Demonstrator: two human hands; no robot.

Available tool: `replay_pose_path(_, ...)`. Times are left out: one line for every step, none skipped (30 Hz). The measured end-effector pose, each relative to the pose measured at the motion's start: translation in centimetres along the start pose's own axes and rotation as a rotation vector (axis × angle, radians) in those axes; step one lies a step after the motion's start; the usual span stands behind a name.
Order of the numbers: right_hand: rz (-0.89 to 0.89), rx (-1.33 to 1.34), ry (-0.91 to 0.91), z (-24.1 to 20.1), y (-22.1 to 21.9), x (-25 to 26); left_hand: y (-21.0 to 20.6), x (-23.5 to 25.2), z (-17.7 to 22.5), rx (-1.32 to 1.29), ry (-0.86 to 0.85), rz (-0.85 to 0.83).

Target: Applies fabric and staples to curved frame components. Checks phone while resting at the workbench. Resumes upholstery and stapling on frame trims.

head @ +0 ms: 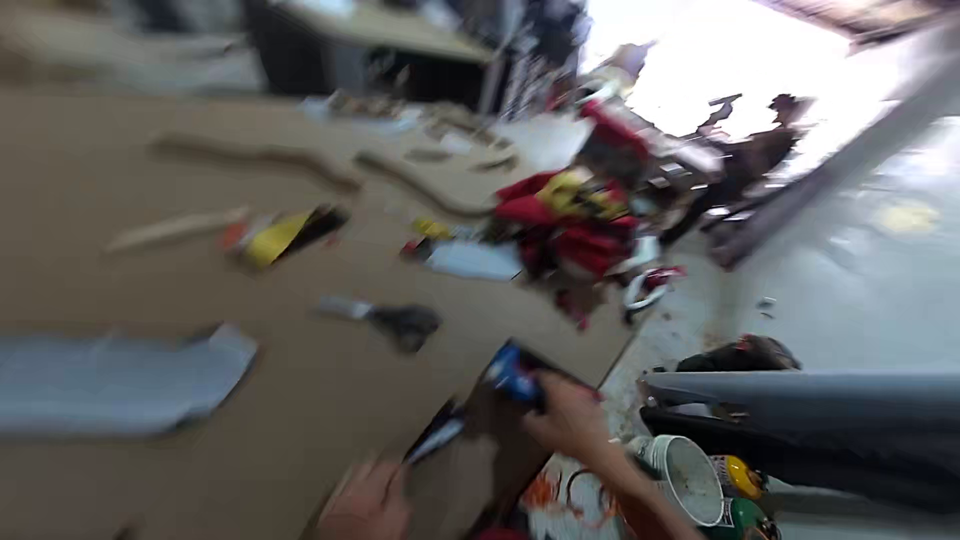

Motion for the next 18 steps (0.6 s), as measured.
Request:
replay_pose_path(0.005, -0.003, -0.002, 0.1, 0.7, -1.0, -0.2, 0.2, -0.3, -0.008, 0.020, 0.062)
replay_pose_path(0.012, -0.002, -0.002, 0.2, 1.3, -2.0, -0.4, 0.2, -0.6, -0.020, 0.048, 0.109)
replay_pose_path(0.022, 0.015, 0.011, 0.4, 1.8, -3.3, -0.7, 0.3, -0.9, -0.032, 0.072, 0.136)
replay_pose_path(0.016, 0.042, 0.031, 0.6, 1.9, -4.7, -1.0, 0.1, -1.2, -0.037, 0.087, 0.149)
replay_pose_path(-0.017, 0.074, 0.052, 0.6, 1.7, -6.4, -1.2, 0.0, -1.3, -0.036, 0.094, 0.159)
replay_pose_path(-0.082, 0.104, 0.066, 0.1, 1.4, -8.0, -1.4, -0.2, -1.3, -0.030, 0.099, 0.164)
replay_pose_path(-0.147, 0.122, 0.074, -0.9, 1.1, -9.5, -1.5, -0.2, -1.2, -0.016, 0.101, 0.170)
replay_pose_path(-0.190, 0.124, 0.083, -1.9, 0.6, -10.7, -1.6, -0.3, -1.2, 0.009, 0.096, 0.175)
replay_pose_path(-0.216, 0.117, 0.092, -2.9, -0.2, -11.4, -1.6, -0.3, -1.2, 0.030, 0.090, 0.179)
replay_pose_path(-0.234, 0.109, 0.102, -3.7, -1.0, -11.8, -1.7, -0.3, -1.2, 0.044, 0.087, 0.170)
replay_pose_path(-0.235, 0.100, 0.119, -4.3, -1.7, -11.9, -1.7, -0.3, -1.2, 0.059, 0.086, 0.153)
replay_pose_path(-0.229, 0.087, 0.136, -4.8, -2.3, -12.0, -1.7, -0.3, -1.2, 0.067, 0.088, 0.132)
replay_pose_path(-0.223, 0.069, 0.152, -5.3, -2.7, -11.9, -1.6, -0.2, -1.2, 0.073, 0.090, 0.110)
replay_pose_path(-0.220, 0.055, 0.167, -5.7, -3.0, -11.9, -1.6, -0.3, -1.2, 0.076, 0.090, 0.089)
replay_pose_path(-0.213, 0.046, 0.184, -6.1, -3.3, -11.8, -1.6, -0.2, -1.2, 0.073, 0.086, 0.080)
replay_pose_path(-0.204, 0.042, 0.197, -6.4, -3.4, -11.6, -1.5, -0.2, -1.2, 0.068, 0.083, 0.077)
replay_pose_path(-0.193, 0.042, 0.208, -6.6, -3.6, -11.5, -1.5, -0.2, -1.2, 0.062, 0.077, 0.080)
replay_pose_path(-0.189, 0.047, 0.215, -6.8, -3.7, -11.4, -1.5, -0.2, -1.2, 0.054, 0.070, 0.082)
Point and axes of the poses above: each hand's wrist, its own x-axis towards the middle knuckle, its own y-axis out of the back of the hand, z = x × y, the point moved 4 cm from there along x, towards the middle knuckle, and after that the axes turned 13 degrees about -y, right-handed, at the moved point
